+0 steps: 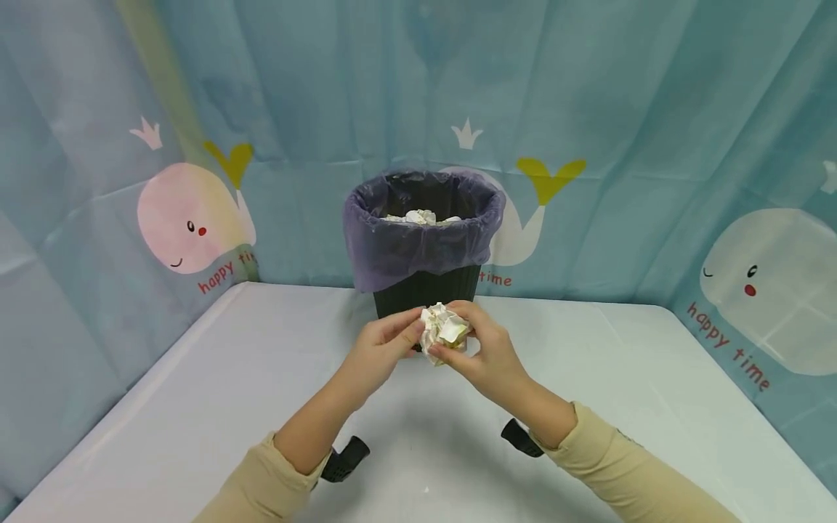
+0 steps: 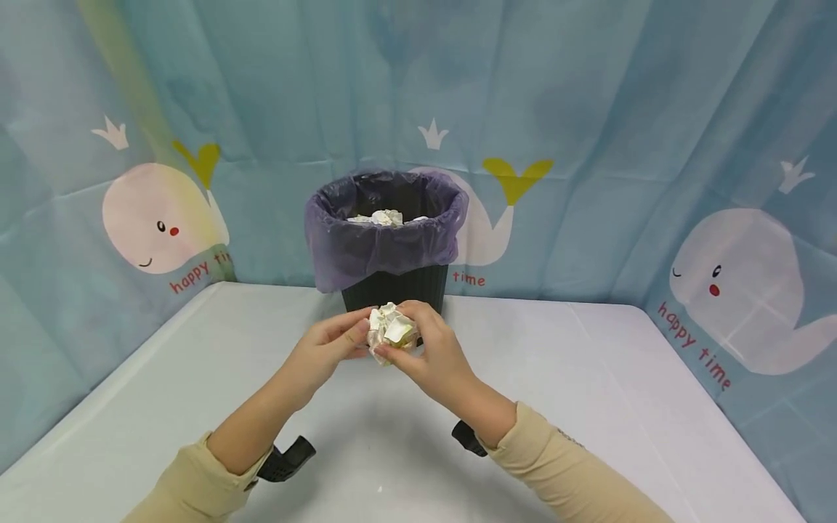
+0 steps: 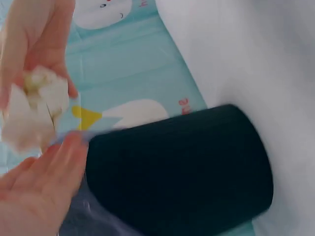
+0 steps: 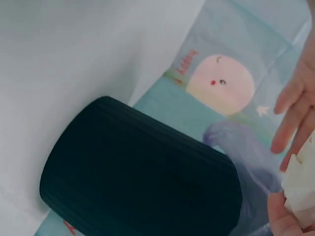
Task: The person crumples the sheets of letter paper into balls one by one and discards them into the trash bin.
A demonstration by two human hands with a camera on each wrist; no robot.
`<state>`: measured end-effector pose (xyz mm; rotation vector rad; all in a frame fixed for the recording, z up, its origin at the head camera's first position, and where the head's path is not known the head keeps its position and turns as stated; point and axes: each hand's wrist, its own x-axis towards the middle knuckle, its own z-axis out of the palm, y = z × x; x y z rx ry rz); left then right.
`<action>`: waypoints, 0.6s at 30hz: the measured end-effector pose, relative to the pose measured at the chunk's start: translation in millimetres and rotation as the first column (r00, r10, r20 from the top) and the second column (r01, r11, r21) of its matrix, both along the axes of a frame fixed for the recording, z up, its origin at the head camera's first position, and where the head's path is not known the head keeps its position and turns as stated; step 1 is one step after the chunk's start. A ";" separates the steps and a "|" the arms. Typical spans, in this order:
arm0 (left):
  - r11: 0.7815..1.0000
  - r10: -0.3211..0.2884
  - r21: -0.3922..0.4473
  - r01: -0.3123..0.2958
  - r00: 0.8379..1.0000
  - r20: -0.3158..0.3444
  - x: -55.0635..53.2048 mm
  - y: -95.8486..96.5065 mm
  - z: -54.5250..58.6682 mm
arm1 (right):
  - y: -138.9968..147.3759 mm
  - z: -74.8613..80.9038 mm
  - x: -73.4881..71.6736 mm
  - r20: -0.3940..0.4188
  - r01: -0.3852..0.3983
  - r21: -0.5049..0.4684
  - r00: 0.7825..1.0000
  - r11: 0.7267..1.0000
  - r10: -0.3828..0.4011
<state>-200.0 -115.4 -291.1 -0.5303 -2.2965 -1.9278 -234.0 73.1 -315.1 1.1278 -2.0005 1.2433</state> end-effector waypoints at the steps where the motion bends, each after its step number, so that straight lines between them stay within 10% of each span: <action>1: 0.999 0.036 0.024 -0.035 0.999 -0.012 -4.0 -2.6 3.9 | 2.5 1.0 -0.5 -0.011 0.003 -0.008 1.000 1.000 -0.003; 9: 0.899 0.351 0.304 -0.314 0.934 -0.073 -49.6 -32.4 50.9 | 20.6 5.1 -2.2 -0.025 0.014 -0.013 1.000 1.000 -0.014; 18: 0.904 0.327 0.280 -0.323 0.944 0.034 -102.9 -41.6 80.4 | 31.7 4.6 -1.2 -0.071 -0.012 0.035 0.997 0.999 0.015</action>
